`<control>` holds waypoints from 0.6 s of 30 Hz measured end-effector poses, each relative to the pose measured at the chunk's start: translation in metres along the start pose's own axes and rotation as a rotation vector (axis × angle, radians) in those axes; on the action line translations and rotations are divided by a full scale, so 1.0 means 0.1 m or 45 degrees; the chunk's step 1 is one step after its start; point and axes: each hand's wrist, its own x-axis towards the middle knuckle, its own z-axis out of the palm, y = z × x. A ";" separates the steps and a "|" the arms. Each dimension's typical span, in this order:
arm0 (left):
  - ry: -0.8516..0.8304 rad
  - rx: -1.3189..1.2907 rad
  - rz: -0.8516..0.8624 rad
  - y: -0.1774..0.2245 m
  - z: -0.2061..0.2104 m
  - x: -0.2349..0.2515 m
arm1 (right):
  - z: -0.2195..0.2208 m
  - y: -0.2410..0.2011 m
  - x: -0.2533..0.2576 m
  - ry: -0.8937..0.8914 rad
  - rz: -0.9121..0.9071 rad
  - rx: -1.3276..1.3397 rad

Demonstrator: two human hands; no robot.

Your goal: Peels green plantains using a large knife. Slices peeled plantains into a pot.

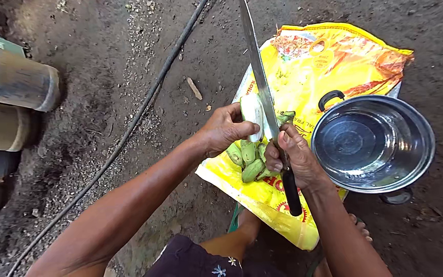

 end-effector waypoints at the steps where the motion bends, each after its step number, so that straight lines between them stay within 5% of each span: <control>1: -0.019 -0.017 -0.007 -0.01 -0.02 0.00 | -0.01 0.01 0.01 -0.024 0.010 0.038; 18: -0.302 -0.262 -0.113 -0.09 -0.16 0.10 | -0.20 0.12 0.03 -0.208 0.092 0.335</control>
